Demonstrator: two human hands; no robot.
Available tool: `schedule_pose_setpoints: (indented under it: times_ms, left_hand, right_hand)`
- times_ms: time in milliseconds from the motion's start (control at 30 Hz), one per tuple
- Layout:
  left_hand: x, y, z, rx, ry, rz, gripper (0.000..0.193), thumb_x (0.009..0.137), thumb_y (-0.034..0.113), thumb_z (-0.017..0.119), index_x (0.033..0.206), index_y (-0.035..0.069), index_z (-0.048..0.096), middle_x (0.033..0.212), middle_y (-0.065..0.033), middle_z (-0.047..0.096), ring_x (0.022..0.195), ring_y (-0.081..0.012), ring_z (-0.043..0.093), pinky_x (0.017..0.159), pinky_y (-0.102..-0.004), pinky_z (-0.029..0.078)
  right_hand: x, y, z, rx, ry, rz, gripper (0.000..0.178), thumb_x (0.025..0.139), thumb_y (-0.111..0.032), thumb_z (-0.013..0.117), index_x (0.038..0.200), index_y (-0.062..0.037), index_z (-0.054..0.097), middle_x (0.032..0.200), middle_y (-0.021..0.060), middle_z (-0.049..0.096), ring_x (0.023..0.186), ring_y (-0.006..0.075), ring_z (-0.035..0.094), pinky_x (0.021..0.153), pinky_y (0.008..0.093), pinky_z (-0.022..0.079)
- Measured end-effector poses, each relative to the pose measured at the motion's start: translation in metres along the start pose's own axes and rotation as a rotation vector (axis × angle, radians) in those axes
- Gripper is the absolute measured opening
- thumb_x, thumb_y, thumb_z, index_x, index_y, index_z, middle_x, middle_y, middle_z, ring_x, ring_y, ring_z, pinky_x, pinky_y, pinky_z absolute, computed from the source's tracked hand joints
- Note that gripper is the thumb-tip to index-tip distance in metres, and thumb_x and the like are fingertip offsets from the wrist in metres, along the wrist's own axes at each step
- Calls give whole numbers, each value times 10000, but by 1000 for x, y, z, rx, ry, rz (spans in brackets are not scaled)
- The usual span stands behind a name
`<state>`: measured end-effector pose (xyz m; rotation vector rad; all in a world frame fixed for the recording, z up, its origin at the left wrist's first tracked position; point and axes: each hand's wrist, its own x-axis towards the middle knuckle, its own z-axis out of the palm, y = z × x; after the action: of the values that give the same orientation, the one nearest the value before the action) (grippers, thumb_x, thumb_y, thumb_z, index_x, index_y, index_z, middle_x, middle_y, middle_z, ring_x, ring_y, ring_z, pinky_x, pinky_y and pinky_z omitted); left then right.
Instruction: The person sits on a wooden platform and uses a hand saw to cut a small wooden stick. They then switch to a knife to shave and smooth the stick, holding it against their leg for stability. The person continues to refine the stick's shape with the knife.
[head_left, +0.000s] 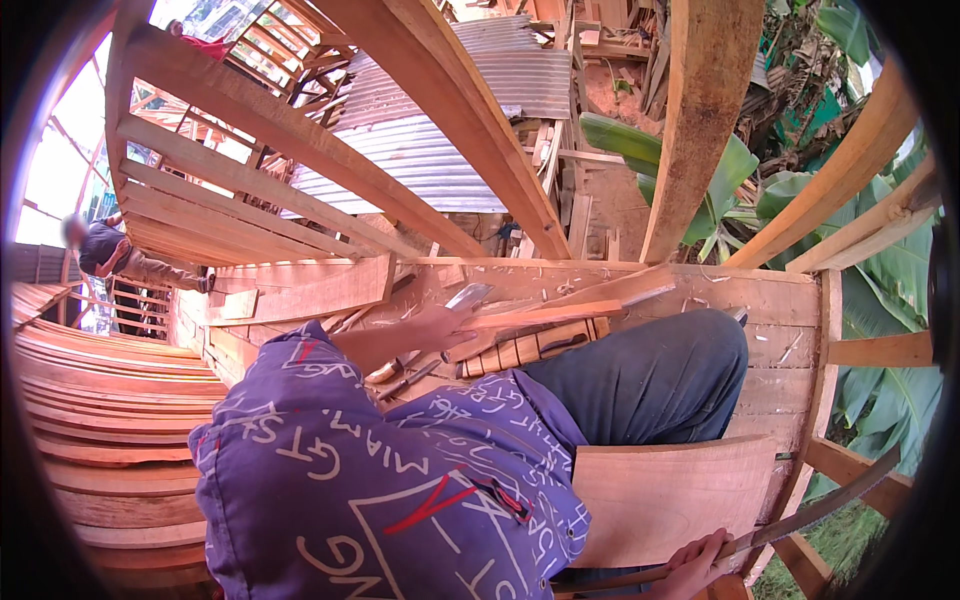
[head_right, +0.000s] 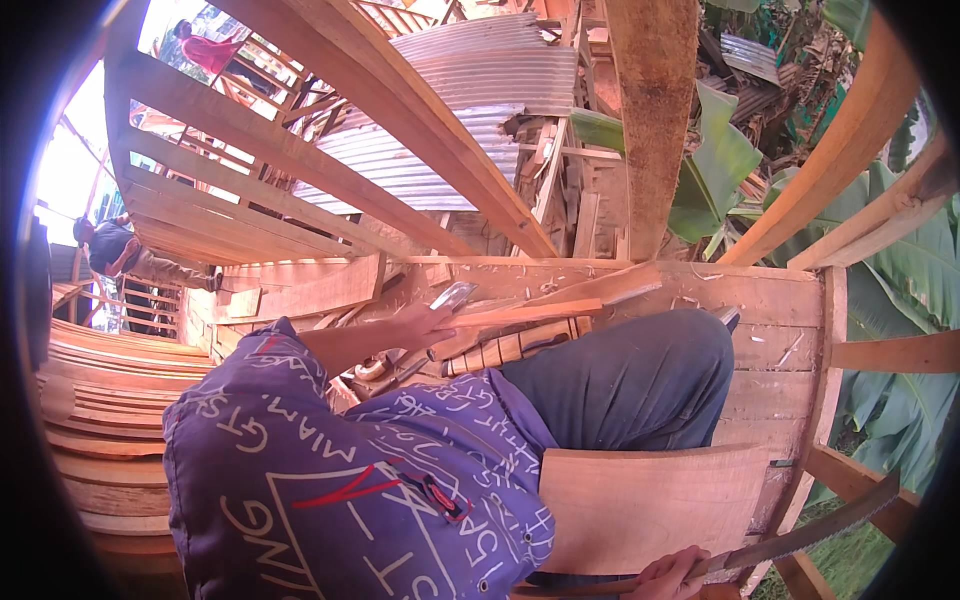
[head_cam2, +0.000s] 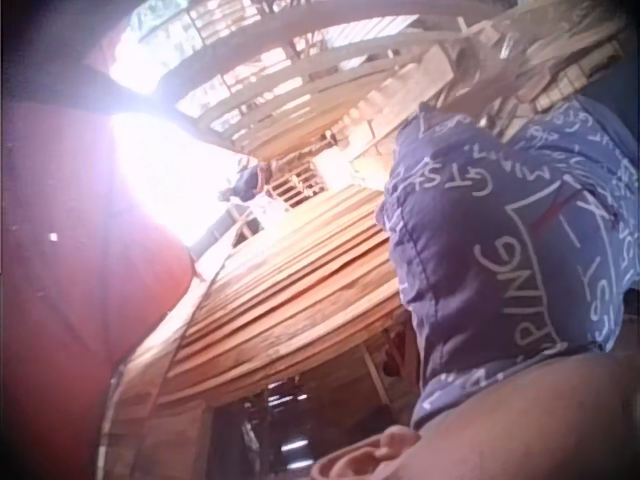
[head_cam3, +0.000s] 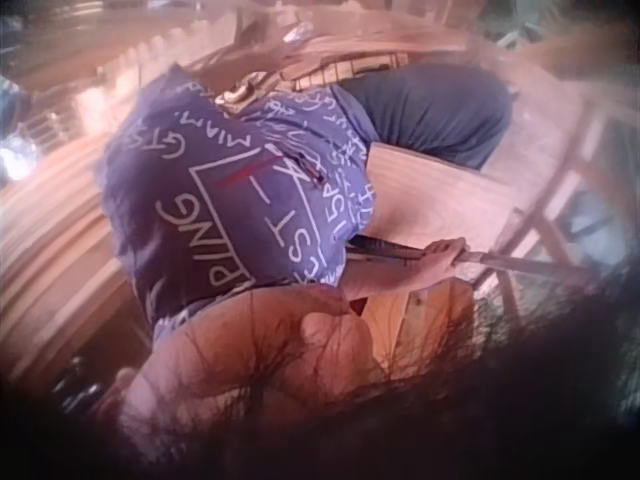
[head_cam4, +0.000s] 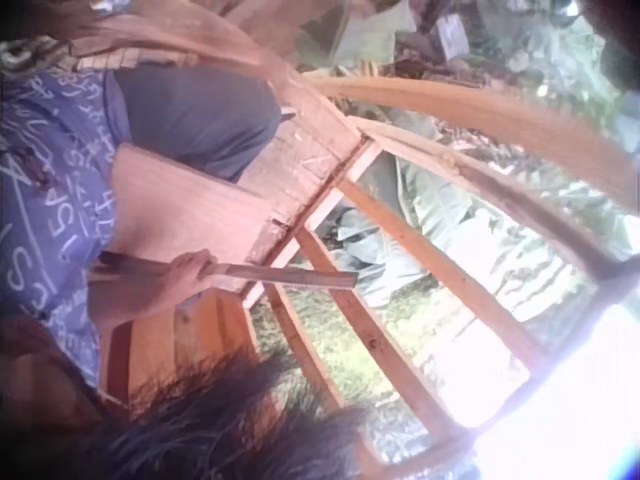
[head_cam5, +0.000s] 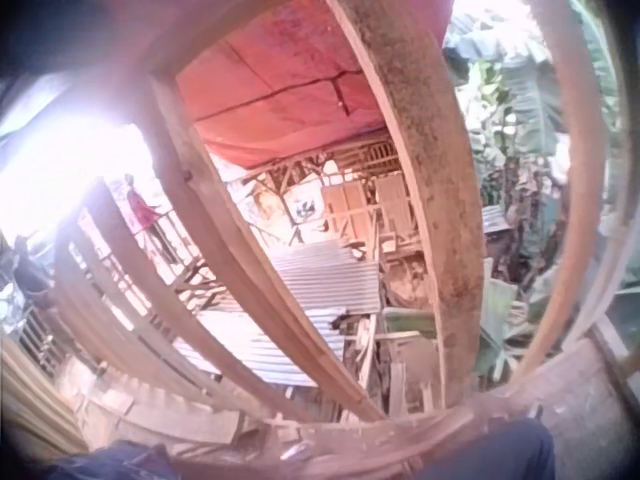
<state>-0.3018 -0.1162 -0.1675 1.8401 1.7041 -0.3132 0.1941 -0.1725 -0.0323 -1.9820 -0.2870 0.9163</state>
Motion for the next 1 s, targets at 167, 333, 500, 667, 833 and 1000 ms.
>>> schedule_pose_setpoints:
  times_ms: [167, 333, 500, 667, 833, 1000]
  left_hand:
    - [-22, -30, 6, -5, -53, -226, 470, 885, 422, 535, 1122, 20, 475, 874, -218, 626, 846, -404, 607, 720, -490, 453]
    - [-34, -66, 29, 116, -88, -337, 489, 861, 411, 561, 1154, 29, 473, 955, -204, 615, 903, -382, 601, 756, -492, 443]
    - [-41, -88, 59, 363, -38, -327, 514, 837, 400, 586, 1185, 38, 471, 1036, -191, 604, 960, -359, 595, 793, -494, 434]
    - [-26, -87, 78, 599, 27, -299, 547, 814, 389, 612, 1216, 47, 469, 1116, -177, 592, 1017, -336, 588, 830, -496, 424]
    - [8, -29, 33, 356, -347, -610, 557, 774, 324, 623, 1250, 70, 481, 1238, -151, 530, 1127, -276, 541, 889, -459, 396]
    - [60, 117, -33, -32, 183, 74, 400, 801, 304, 600, 1089, 41, 511, 1025, -136, 600, 953, -318, 601, 794, -451, 465]
  right_hand:
    - [-4, -11, 8, 19, -36, -23, 124, 874, -177, 545, 797, -94, 494, 532, -29, 300, 414, 60, 281, 357, 216, 219]
    - [-9, -9, 10, 23, -38, -69, 113, 870, -173, 540, 803, -95, 493, 536, -19, 309, 418, 66, 297, 365, 215, 230]
    - [-5, -8, 5, 179, -55, -49, 127, 864, -176, 535, 776, -99, 485, 498, -29, 285, 379, 70, 269, 343, 215, 209]
    - [6, -21, -20, 393, -208, -54, 266, 902, -286, 548, 724, -99, 484, 466, 19, 352, 316, 94, 272, 273, 222, 237]
    - [16, -49, -40, 683, -294, -125, 267, 923, -268, 511, 730, -89, 466, 498, 14, 360, 351, 99, 280, 306, 239, 244]
    - [14, -80, -47, 734, -218, -351, 241, 923, -263, 507, 767, -84, 463, 554, 31, 383, 418, 123, 324, 370, 259, 284]
